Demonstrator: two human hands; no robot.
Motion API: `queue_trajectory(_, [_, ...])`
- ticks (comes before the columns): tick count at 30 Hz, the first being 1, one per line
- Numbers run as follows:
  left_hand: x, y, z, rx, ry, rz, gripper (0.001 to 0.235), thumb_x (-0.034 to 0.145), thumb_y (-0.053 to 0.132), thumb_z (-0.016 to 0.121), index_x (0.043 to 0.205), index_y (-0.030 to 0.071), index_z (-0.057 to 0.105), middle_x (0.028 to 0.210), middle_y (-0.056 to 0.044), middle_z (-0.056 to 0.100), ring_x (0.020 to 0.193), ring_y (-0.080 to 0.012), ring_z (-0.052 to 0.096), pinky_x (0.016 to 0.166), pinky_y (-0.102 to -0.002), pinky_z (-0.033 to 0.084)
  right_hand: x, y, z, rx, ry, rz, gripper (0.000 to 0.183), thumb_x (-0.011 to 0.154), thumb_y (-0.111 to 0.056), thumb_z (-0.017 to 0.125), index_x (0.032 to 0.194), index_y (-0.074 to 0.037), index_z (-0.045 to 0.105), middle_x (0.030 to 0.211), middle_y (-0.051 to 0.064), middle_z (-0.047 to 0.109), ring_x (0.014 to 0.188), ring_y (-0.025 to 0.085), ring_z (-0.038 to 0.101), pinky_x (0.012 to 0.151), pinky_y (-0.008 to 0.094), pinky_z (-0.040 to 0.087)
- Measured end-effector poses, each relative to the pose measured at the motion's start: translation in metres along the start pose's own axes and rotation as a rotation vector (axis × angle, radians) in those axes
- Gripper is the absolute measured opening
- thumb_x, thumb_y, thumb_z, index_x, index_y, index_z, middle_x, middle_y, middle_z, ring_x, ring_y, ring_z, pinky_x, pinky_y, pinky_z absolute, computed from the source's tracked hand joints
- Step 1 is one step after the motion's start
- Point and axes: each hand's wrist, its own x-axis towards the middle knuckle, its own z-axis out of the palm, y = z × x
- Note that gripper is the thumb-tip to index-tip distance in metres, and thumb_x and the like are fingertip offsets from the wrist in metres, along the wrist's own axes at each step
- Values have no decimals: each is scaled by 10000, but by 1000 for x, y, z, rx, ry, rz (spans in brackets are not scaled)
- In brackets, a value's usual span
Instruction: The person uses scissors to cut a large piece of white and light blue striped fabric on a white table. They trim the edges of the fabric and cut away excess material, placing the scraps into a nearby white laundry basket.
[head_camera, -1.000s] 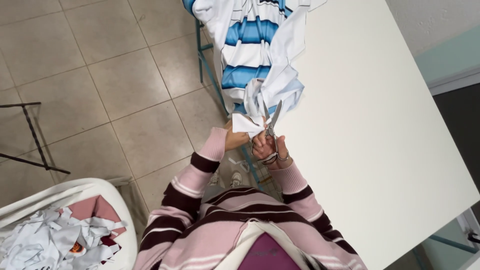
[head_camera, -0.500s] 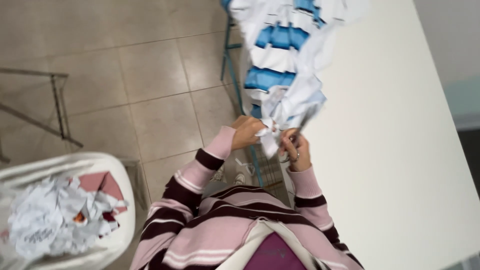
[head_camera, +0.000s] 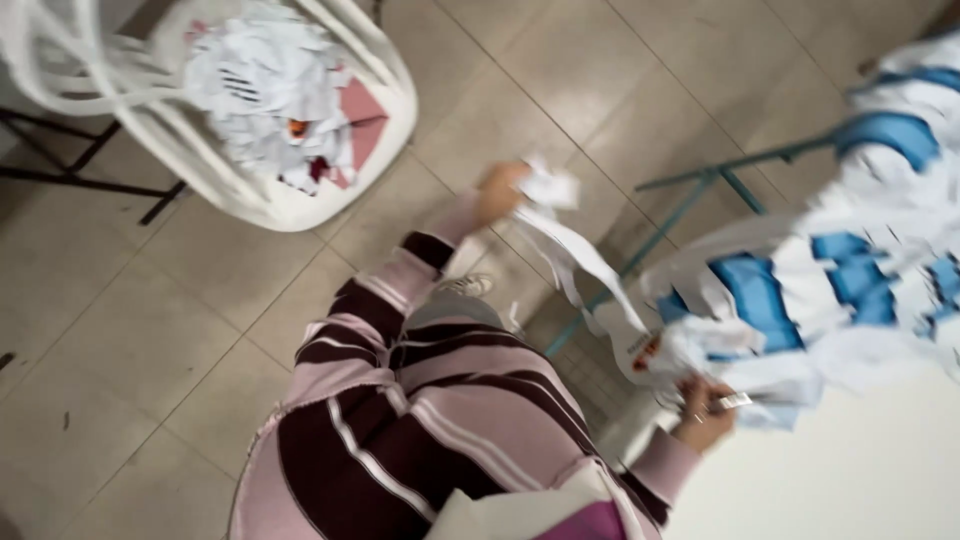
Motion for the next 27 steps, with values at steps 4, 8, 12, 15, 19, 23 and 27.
queue_trajectory(4, [35, -16, -187, 594, -28, -559, 258, 841, 71, 730, 1095, 38, 695, 1008, -227, 729, 978, -427, 689, 851, -493, 539, 13, -15, -30, 66, 95, -77, 173, 1052, -7, 726, 1081, -40, 559, 973, 136, 668, 830, 220, 694, 756, 356, 614])
queue_trajectory(8, [94, 36, -320, 745, -23, -748, 381, 878, 74, 734, 1240, 7, 639, 1127, -274, 696, 1052, -442, 673, 949, -463, 539, 29, -9, -49, 1, 114, -184, 203, 1102, 73, 697, 990, 21, 536, 933, 197, 667, 785, 234, 669, 742, 370, 605])
queue_trajectory(12, [113, 34, -378, 671, -16, -985, 611, 865, 91, 644, 1462, 96, 513, 1409, -208, 591, 1227, -368, 632, 1050, -418, 498, 37, -18, -46, 62, 124, -198, 160, 1080, 85, 688, 1086, 10, 548, 969, 195, 672, 816, 236, 697, 775, 382, 637])
queue_trajectory(15, [110, 46, -365, 1060, -91, -1097, 723, 876, 270, 816, 1480, 100, 455, 1465, -248, 463, 1346, -488, 440, 1111, -536, 418, 30, -37, -41, 1, 216, -173, 139, 1064, 96, 676, 1093, 22, 562, 966, 209, 681, 824, 234, 704, 835, 419, 660])
queue_trajectory(19, [27, -24, -279, 1100, -255, -1127, 700, 982, 321, 625, 1602, 117, 373, 1646, -224, 326, 1490, -498, 309, 1162, -601, 388, 22, -62, -39, -48, 138, -282, 195, 1123, 56, 701, 1053, 17, 524, 990, 201, 685, 883, 241, 710, 856, 362, 613])
queue_trajectory(23, [28, -80, -134, 802, -847, -927, 791, 893, 501, 677, 1541, 123, 427, 1616, -220, 349, 1495, -415, 357, 1240, -477, 312, 5, -124, -79, -378, 172, -290, 196, 1097, -22, 751, 1077, -5, 556, 982, 53, 664, 966, 160, 697, 894, 254, 539])
queue_trajectory(27, [17, -45, 18, 508, -1143, -607, 740, 914, 444, 685, 1520, 108, 424, 1611, -238, 316, 1466, -433, 327, 1180, -503, 314, -33, -173, -252, -438, 526, -232, 105, 1063, 32, 617, 1050, -50, 552, 998, 35, 617, 837, 106, 612, 739, 227, 519])
